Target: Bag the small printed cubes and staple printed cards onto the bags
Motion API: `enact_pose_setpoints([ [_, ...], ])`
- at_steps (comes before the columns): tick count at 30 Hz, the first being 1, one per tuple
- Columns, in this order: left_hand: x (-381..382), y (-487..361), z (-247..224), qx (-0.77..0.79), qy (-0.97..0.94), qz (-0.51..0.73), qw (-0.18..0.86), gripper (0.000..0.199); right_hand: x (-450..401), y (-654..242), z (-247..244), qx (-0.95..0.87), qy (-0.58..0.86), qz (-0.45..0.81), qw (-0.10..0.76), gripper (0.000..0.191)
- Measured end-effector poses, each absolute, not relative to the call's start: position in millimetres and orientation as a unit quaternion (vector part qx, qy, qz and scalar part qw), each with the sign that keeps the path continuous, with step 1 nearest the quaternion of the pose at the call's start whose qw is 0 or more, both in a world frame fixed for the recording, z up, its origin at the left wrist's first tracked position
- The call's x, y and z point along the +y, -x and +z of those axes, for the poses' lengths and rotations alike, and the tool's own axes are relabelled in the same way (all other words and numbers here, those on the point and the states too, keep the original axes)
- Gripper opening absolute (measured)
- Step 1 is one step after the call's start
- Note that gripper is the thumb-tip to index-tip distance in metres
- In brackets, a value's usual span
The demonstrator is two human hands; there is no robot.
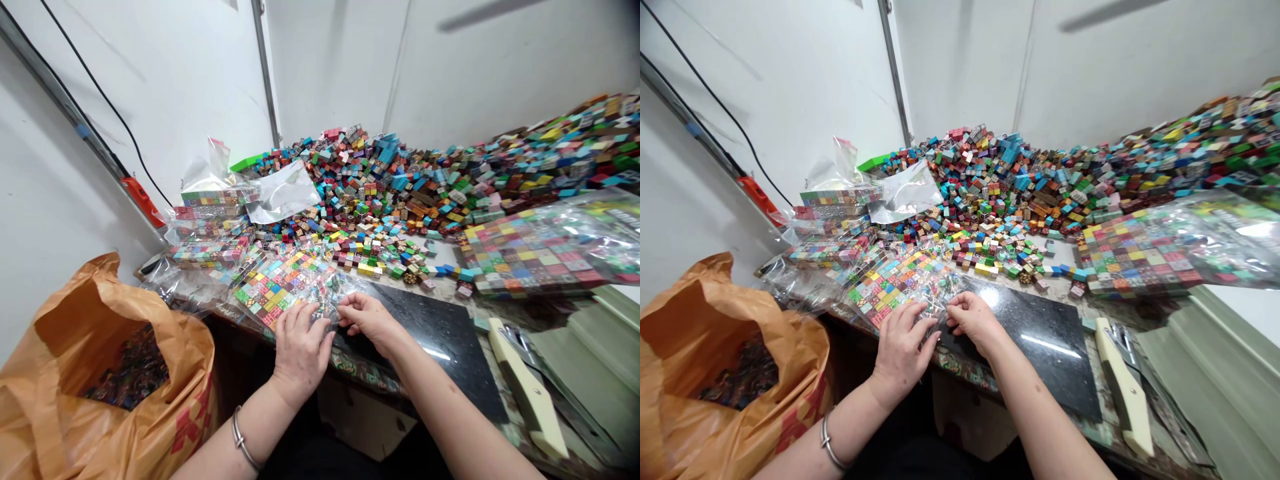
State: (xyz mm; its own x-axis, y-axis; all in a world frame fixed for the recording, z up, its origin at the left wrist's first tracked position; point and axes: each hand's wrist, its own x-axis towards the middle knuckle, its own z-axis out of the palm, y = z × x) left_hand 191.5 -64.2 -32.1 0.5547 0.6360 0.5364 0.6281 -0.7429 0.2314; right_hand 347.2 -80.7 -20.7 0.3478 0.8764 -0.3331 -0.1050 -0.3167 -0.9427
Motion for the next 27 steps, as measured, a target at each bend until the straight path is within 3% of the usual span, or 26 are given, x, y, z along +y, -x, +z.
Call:
enact_pose_setpoints([
  [7, -60, -193, -37, 0.339, -0.881, 0.329, -0.002, 0.012, -82, -347, -22, -0.294, 0.641, 0.487, 0.515, 0.012],
  [27, -63, -197, -42, 0.286, -0.872, 0.396, 0.034, 0.015, -91, -341, -22, -0.257, 0.647, 0.454, 0.556, 0.043],
])
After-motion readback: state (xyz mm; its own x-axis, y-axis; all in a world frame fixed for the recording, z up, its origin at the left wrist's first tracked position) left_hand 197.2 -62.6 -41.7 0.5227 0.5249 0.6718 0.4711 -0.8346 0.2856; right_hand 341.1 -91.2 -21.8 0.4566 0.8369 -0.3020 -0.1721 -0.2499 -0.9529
